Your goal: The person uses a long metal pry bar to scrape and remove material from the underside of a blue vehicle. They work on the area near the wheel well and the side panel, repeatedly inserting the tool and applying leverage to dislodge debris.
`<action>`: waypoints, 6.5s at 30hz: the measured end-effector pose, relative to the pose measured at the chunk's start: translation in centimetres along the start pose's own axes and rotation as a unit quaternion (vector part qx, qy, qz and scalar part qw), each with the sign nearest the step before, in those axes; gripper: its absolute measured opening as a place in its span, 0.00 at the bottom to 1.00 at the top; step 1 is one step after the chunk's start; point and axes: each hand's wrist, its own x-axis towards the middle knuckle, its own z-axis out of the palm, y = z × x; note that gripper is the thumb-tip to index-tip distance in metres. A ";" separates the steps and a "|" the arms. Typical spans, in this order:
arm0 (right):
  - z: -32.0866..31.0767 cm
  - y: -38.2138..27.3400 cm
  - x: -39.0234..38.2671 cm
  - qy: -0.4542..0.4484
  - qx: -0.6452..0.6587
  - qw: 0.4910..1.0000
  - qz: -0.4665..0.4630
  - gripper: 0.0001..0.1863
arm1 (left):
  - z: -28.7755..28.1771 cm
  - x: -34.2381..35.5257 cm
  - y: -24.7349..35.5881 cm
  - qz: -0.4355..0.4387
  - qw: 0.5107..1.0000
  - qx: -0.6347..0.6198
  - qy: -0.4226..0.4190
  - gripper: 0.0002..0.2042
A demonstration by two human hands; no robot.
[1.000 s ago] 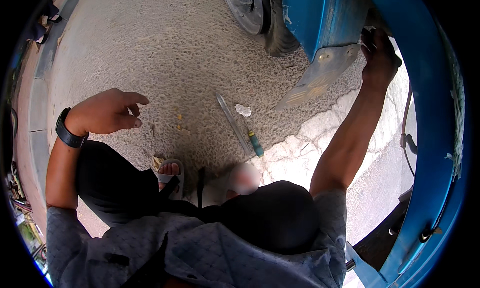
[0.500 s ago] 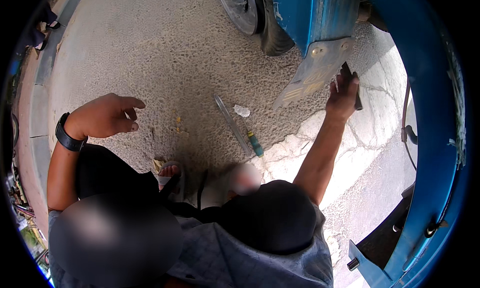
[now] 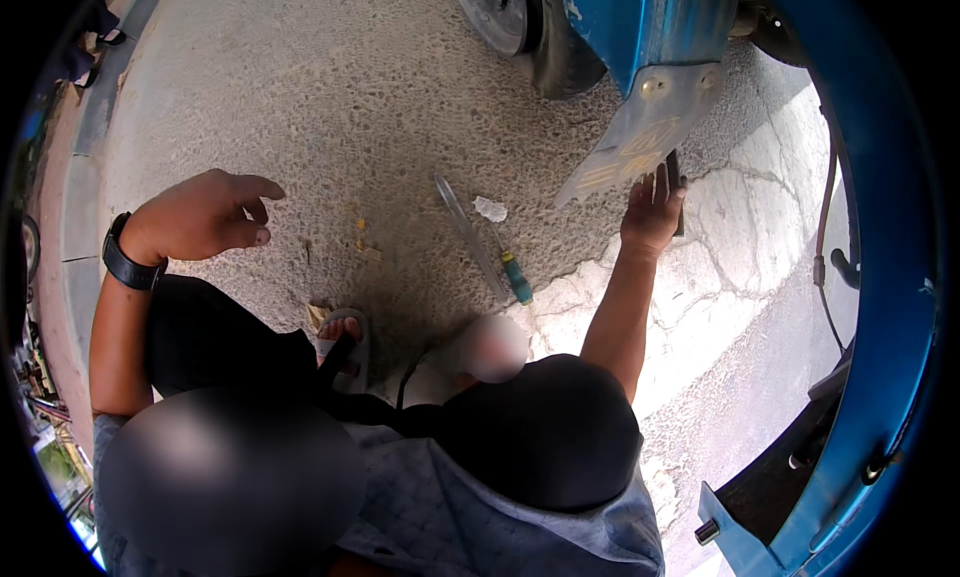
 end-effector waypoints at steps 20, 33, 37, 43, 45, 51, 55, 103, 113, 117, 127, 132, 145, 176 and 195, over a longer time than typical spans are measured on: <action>3.8 0.1 -0.9 -0.018 -0.088 0.995 -0.032 0.36 | 0.3 -0.4 -1.3 0.004 0.999 0.028 0.016 0.25; 17.6 -13.1 7.6 -0.095 -0.325 0.930 -0.145 0.22 | 0.0 -0.2 0.0 -0.006 1.000 -0.001 0.011 0.24; 4.8 -1.9 0.4 -0.026 -0.104 0.991 -0.084 0.28 | 0.0 -0.6 -0.7 -0.008 1.000 0.009 0.018 0.24; 3.4 -1.1 0.2 -0.059 -0.033 0.998 -0.009 0.26 | 0.1 -0.4 -1.3 0.011 1.000 0.018 0.023 0.24; 1.7 -2.6 1.5 -0.066 -0.049 0.997 0.004 0.27 | 0.1 -0.5 -0.8 0.008 1.000 0.018 0.014 0.24; -0.3 -3.3 -1.4 -0.048 -0.021 0.999 -0.002 0.17 | -0.3 -1.7 -0.1 0.013 0.999 -0.006 0.028 0.24; 2.1 -5.4 -0.5 -0.072 0.003 0.997 -0.024 0.14 | -0.2 -1.4 -0.3 0.018 1.000 -0.006 0.022 0.24; 23.2 -14.6 0.7 0.017 -0.394 0.875 -0.280 0.11 | 0.0 -2.5 -0.2 0.025 0.999 -0.019 0.041 0.25; 4.1 -4.1 -4.7 0.124 -0.365 0.916 -0.108 0.14 | -0.1 -2.4 -1.1 0.039 0.998 0.003 0.039 0.25; 15.6 -12.0 -2.8 0.036 -0.440 0.858 -0.262 0.15 | -0.2 -2.1 -0.7 0.056 0.997 -0.015 0.043 0.25; 10.8 -7.2 -3.6 0.107 -0.416 0.847 -0.311 0.20 | -0.3 -3.4 0.0 0.018 0.998 -0.013 0.053 0.26; 2.3 -3.7 -5.3 0.085 -0.421 0.897 -0.106 0.19 | -0.2 -2.3 -0.5 0.026 0.998 -0.017 0.053 0.26; 18.0 -9.5 -1.9 0.066 -0.451 0.812 -0.365 0.15 | 0.0 -3.0 -0.6 0.013 0.999 -0.021 0.045 0.25; 12.2 -11.3 -0.9 -0.024 -0.536 0.785 -0.309 0.15 | 0.1 -1.2 -0.3 0.050 0.998 0.007 0.026 0.25; 11.0 -10.4 -3.1 0.039 -0.479 0.847 -0.228 0.16 | -0.7 -1.9 -0.2 0.056 0.997 -0.027 0.043 0.25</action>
